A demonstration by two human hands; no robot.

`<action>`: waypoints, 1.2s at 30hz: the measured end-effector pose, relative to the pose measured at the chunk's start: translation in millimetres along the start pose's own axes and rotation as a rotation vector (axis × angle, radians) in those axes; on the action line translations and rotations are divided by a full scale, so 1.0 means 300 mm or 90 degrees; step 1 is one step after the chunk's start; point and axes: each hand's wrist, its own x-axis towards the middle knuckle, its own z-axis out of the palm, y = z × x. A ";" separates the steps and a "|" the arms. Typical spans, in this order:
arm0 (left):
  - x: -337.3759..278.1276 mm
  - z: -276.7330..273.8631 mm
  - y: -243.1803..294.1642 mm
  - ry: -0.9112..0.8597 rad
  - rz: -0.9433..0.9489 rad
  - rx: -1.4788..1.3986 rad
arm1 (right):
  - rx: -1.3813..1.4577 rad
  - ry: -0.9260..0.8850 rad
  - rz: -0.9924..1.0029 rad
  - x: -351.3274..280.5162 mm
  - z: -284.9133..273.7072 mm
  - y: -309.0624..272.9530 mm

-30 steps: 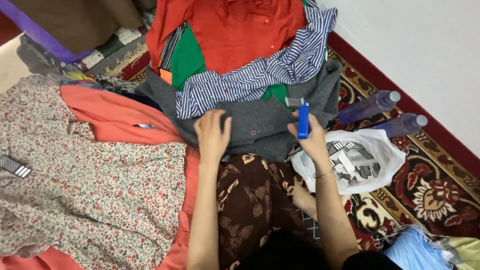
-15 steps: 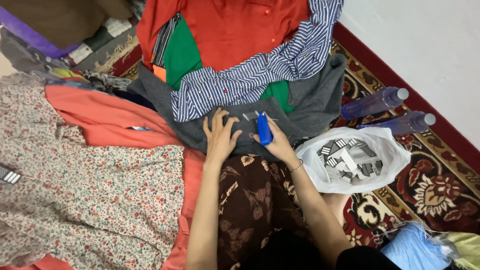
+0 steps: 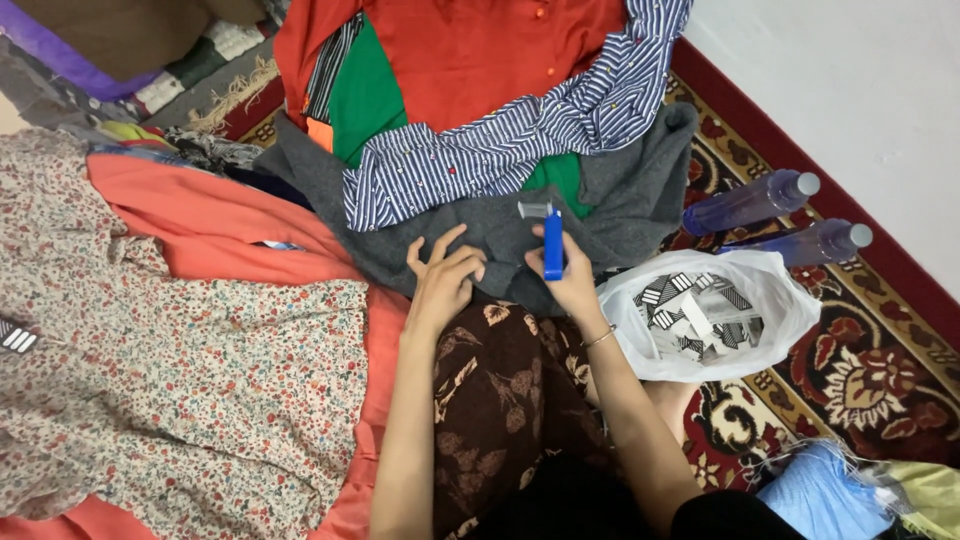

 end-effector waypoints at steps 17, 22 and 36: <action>0.012 0.052 -0.029 0.040 -0.177 0.083 | -0.276 -0.015 0.050 0.003 0.038 -0.045; 0.036 0.022 -0.002 0.031 -0.231 0.060 | -0.278 -0.017 0.026 -0.002 0.061 -0.064; 0.042 0.014 -0.013 0.064 -0.279 0.007 | -0.315 0.077 -0.046 -0.008 0.066 0.083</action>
